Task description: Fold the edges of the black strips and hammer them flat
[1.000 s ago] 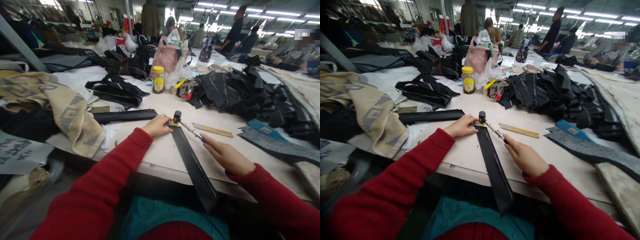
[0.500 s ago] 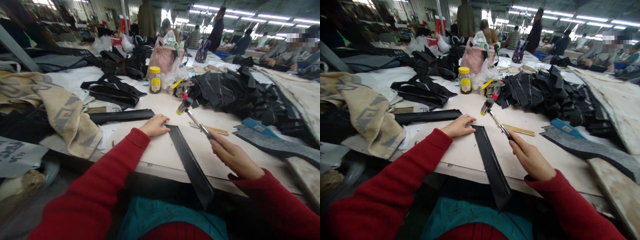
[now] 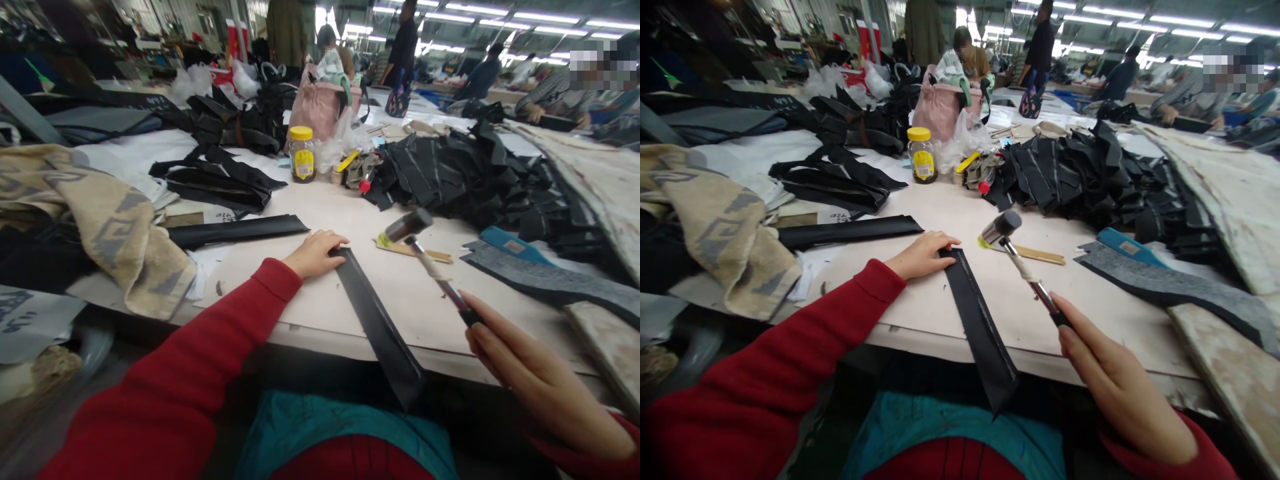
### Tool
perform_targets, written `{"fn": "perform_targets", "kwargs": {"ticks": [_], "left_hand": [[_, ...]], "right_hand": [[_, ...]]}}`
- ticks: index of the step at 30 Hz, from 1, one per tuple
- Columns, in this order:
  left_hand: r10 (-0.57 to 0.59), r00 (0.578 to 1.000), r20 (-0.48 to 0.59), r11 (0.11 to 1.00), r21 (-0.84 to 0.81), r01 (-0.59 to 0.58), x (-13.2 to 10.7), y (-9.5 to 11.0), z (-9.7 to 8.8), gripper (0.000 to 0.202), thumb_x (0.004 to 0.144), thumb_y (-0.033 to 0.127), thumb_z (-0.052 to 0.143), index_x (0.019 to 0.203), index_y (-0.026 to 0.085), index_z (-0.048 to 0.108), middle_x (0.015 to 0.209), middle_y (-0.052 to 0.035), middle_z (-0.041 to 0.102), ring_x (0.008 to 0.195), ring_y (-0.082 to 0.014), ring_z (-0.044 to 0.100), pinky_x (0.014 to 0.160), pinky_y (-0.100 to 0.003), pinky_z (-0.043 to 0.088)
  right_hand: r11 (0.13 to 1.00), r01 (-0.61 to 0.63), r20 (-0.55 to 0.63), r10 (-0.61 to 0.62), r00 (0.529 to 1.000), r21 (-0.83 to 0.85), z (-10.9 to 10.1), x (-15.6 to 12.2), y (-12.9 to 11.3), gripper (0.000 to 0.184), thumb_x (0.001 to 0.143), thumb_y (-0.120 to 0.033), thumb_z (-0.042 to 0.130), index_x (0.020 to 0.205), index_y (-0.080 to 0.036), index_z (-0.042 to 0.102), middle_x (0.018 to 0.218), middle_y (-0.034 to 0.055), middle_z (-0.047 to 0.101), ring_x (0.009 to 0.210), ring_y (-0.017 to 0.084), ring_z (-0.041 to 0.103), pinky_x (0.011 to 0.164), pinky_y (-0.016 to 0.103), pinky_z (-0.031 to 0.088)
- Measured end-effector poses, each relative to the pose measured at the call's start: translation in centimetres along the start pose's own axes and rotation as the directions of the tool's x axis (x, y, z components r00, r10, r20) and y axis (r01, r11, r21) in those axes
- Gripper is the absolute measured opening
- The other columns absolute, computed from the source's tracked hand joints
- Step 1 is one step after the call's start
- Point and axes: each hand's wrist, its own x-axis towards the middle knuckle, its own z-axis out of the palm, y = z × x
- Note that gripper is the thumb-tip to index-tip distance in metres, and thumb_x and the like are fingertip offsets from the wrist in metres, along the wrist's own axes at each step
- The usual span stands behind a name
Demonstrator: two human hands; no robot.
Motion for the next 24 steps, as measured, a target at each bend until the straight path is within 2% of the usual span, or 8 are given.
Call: {"fn": "perform_targets", "kwargs": {"ticks": [2,4,9,11,15,20,22,24], "left_hand": [[-0.003,1.0,-0.008,1.0,-0.013,0.003,0.0,0.1,0.0,0.033,0.078,0.025,0.059,0.109,0.017,0.055,0.093,-0.005,0.058,0.09,-0.0187,0.051,0.083,-0.032,0.039],[-0.005,1.0,-0.011,1.0,-0.022,0.005,0.0,0.1,0.0,0.031,0.078,0.024,0.059,0.108,0.017,0.056,0.093,-0.005,0.058,0.09,-0.0185,0.051,0.084,-0.032,0.039],[-0.004,1.0,-0.01,1.0,-0.025,0.003,0.0,0.1,0.1,0.03,0.077,0.022,0.058,0.106,0.017,0.057,0.092,-0.0047,0.058,0.089,-0.018,0.052,0.084,-0.032,0.039],[-0.002,1.0,-0.018,1.0,-0.021,0.002,0.0,0.0,0.2,0.03,0.077,0.022,0.058,0.106,0.015,0.057,0.092,-0.0051,0.058,0.089,-0.0179,0.052,0.084,-0.031,0.039],[-0.025,0.997,-0.067,1.0,0.0,0.025,0.0,-0.6,0.5,0.028,0.077,0.023,0.057,0.104,0.015,0.058,0.092,-0.0051,0.057,0.089,-0.018,0.052,0.084,-0.031,0.039],[-0.047,0.995,-0.091,0.998,0.031,0.05,0.1,-1.1,0.8,0.024,0.079,0.025,0.054,0.1,0.016,0.06,0.092,-0.0047,0.058,0.089,-0.018,0.052,0.085,-0.031,0.039],[-0.049,0.994,-0.093,0.998,0.037,0.053,0.1,-1.1,0.8,0.023,0.079,0.025,0.054,0.099,0.015,0.061,0.092,-0.0049,0.058,0.089,-0.0181,0.053,0.086,-0.032,0.039],[-0.051,0.994,-0.096,0.998,0.038,0.055,0.1,-1.0,0.8,0.023,0.079,0.025,0.054,0.099,0.015,0.061,0.092,-0.0051,0.058,0.089,-0.0181,0.052,0.086,-0.032,0.039]], "right_hand": [[0.999,0.034,-0.078,-0.033,0.996,0.013,0.1,-0.6,-0.2,0.053,0.086,-0.044,0.039,0.137,-0.036,0.029,0.125,0.0025,0.055,0.095,0.024,0.063,0.076,0.037,0.055],[0.995,0.092,-0.058,-0.095,0.994,-0.049,0.6,-0.9,-0.2,0.051,0.086,-0.041,0.04,0.137,-0.036,0.032,0.129,0.0014,0.051,0.104,0.025,0.059,0.085,0.039,0.052],[0.978,0.16,0.268,-0.119,0.956,-0.134,0.5,-1.2,-0.1,0.046,0.088,-0.037,0.039,0.133,-0.026,0.042,0.13,0.0015,0.049,0.116,0.022,0.048,0.098,0.038,0.039],[0.983,0.128,0.218,-0.097,0.971,-0.133,-0.5,-1.9,0.0,0.048,0.088,-0.039,0.039,0.134,-0.026,0.04,0.132,0.0008,0.046,0.119,0.022,0.045,0.1,0.038,0.035],[0.985,0.084,-0.044,-0.091,0.995,-0.153,-1.4,-4.0,1.2,0.052,0.088,-0.038,0.039,0.139,-0.027,0.029,0.134,0.0015,0.045,0.118,0.023,0.045,0.099,0.039,0.035],[0.967,0.18,0.228,-0.137,0.964,-0.179,-0.5,-5.3,2.5,0.046,0.087,-0.035,0.042,0.133,-0.028,0.041,0.13,-0.0005,0.049,0.115,0.021,0.048,0.095,0.034,0.04],[0.976,0.137,0.199,-0.103,0.975,-0.167,-1.0,-5.7,2.7,0.047,0.088,-0.036,0.041,0.134,-0.03,0.038,0.131,-0.0021,0.048,0.117,0.022,0.046,0.096,0.036,0.04],[0.989,0.037,0.068,-0.028,0.997,-0.14,-1.7,-6.4,3.0,0.049,0.088,-0.038,0.038,0.137,-0.032,0.031,0.131,-0.003,0.048,0.115,0.023,0.048,0.094,0.037,0.042]]}}
